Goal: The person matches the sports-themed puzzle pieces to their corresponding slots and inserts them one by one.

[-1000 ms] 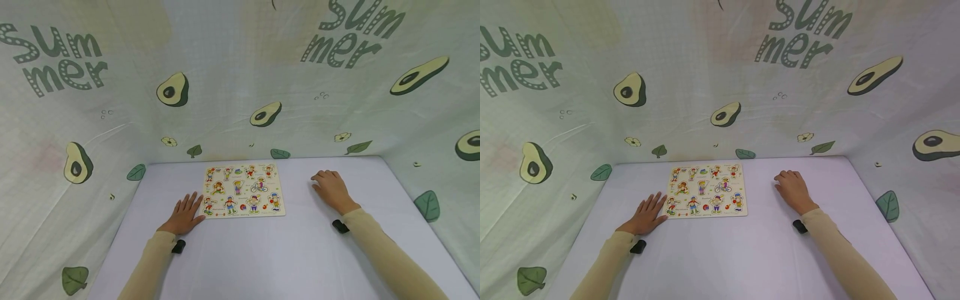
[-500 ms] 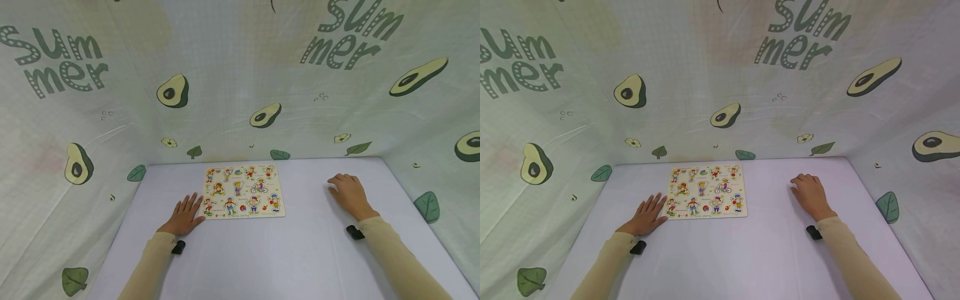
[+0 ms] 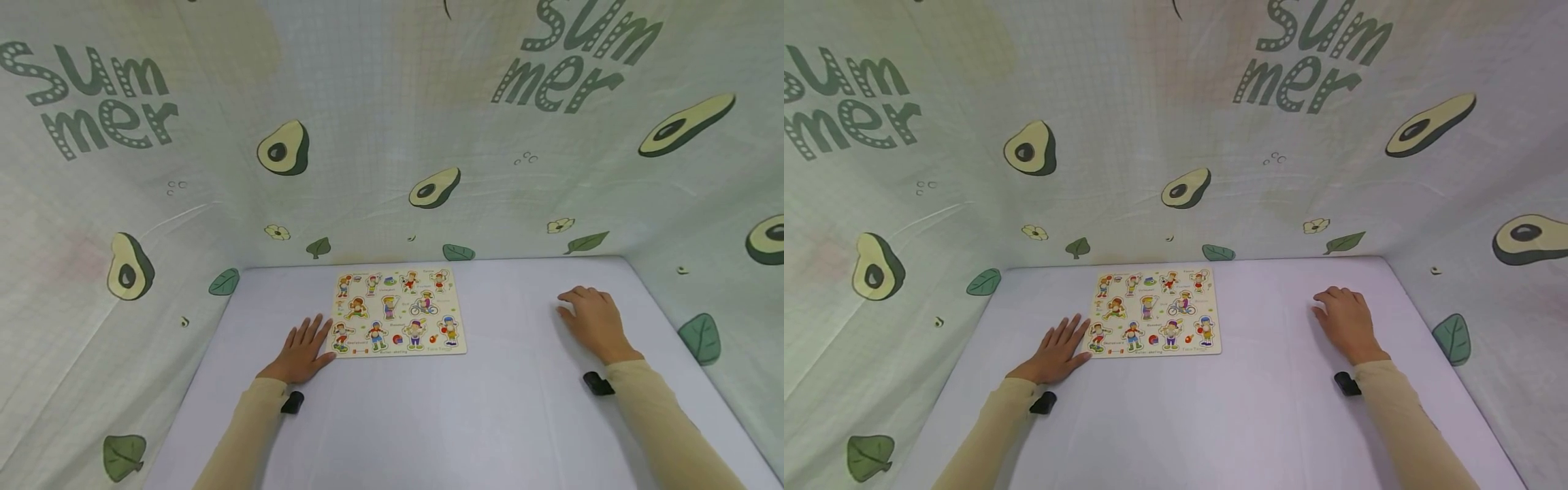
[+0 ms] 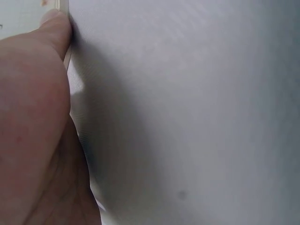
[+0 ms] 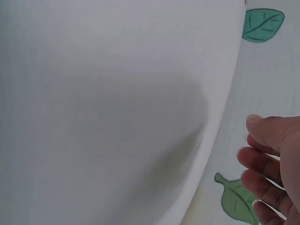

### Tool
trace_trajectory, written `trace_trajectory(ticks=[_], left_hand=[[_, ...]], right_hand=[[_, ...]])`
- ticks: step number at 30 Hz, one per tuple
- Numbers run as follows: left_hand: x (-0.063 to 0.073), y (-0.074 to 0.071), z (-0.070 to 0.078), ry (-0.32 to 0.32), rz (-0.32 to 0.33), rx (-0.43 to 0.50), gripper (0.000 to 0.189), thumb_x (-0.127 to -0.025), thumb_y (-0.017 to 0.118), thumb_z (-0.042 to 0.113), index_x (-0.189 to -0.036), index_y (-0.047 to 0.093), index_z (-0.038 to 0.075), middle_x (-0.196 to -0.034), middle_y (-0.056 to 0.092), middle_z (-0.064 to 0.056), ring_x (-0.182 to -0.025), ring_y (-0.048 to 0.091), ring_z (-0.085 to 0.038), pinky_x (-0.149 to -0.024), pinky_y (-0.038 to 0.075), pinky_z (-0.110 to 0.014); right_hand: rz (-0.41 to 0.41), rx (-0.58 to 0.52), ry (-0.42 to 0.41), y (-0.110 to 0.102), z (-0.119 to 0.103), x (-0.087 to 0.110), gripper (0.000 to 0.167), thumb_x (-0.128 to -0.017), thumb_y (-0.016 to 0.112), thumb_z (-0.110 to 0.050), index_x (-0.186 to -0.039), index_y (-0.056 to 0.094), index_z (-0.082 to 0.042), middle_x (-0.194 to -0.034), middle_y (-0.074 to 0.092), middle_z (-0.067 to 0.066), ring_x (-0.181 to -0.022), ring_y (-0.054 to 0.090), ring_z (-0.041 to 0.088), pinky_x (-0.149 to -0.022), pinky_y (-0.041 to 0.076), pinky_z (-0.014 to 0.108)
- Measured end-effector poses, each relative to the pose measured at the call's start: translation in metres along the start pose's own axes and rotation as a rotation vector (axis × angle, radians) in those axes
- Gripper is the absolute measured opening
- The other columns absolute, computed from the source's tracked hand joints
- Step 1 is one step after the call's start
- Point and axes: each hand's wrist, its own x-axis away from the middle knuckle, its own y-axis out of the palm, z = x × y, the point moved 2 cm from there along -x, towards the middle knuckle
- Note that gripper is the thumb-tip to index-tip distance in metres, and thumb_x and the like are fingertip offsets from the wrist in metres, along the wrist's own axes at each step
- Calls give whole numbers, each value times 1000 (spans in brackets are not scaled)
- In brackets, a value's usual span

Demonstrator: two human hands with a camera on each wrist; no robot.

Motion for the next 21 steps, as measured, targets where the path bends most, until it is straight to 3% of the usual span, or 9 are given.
trace_trajectory(ticks=[9,15,21], left_hand=[[1,-1,1,-4,-15,-30,83,-108,52,52,-170,18,7,-176,7,-22,-161,3,-49,-128,4,-68],[6,-11,7,0,-31,9,86,-108,49,57,-169,17,6,-176,7,-24,-161,2,-50,-128,1,-67],[9,-18,13,-38,-43,-22,83,-110,49,51,-170,14,6,-177,8,-22,-162,3,-48,-129,4,-65]], right_hand=[[-18,9,42,-1,19,9,26,-86,82,-4,-107,75,8,-105,71,29,-100,63,51,-89,46,69],[-25,5,36,-4,29,11,30,-86,82,-6,-110,74,9,-109,70,31,-101,63,53,-87,47,69],[-99,-6,68,-6,36,15,46,-91,81,-15,-126,66,12,-124,64,36,-113,59,57,-94,45,73]])
